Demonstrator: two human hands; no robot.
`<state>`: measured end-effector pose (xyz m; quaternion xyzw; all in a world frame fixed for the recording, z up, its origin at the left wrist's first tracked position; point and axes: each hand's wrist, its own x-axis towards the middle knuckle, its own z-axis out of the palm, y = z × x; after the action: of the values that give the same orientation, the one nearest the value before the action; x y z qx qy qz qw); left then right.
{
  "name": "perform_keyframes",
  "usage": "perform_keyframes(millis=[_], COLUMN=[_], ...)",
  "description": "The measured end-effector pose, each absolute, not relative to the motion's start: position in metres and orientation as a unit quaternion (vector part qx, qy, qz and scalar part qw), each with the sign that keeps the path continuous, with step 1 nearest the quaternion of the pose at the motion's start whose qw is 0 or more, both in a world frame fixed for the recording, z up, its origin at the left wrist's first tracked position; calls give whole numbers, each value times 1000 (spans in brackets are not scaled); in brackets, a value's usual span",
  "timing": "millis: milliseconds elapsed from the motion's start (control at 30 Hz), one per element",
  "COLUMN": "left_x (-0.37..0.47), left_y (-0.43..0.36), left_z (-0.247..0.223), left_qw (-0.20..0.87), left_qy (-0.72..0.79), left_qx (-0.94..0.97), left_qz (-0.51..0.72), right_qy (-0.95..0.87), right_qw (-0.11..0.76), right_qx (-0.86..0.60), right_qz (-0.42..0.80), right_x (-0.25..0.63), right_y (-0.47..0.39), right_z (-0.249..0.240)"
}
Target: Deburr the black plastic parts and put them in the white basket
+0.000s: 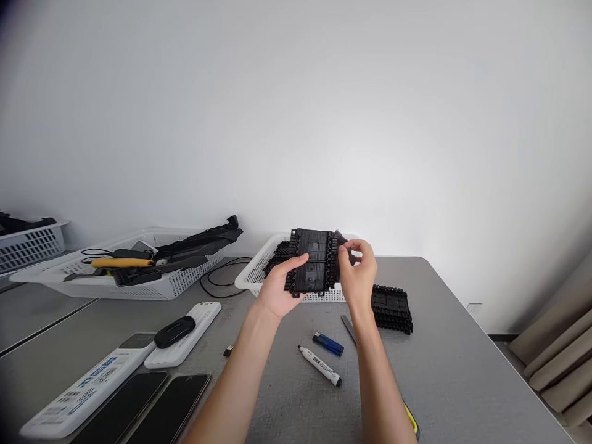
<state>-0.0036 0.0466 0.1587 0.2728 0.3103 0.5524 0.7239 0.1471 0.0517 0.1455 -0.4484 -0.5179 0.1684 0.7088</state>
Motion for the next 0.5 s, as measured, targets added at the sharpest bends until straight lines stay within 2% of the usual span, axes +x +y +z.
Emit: perform_keyframes(millis=[67, 167, 333, 500], left_x=[-5, -6, -6, -7], left_y=[47, 46, 45, 43], left_z=[158, 159, 160, 161], left_qw=[721, 733, 746, 739], left_qy=[310, 290, 282, 276], left_qx=[280, 286, 288, 314], left_qz=[553, 545, 530, 528], right_qy=[-532, -493, -409, -443], right_qw=[689, 728, 811, 786], right_qx=[-445, -409, -383, -413], right_qz=[211, 244, 168, 126], right_x=[146, 146, 148, 148], right_y=[51, 51, 51, 46], right_z=[146, 146, 147, 151])
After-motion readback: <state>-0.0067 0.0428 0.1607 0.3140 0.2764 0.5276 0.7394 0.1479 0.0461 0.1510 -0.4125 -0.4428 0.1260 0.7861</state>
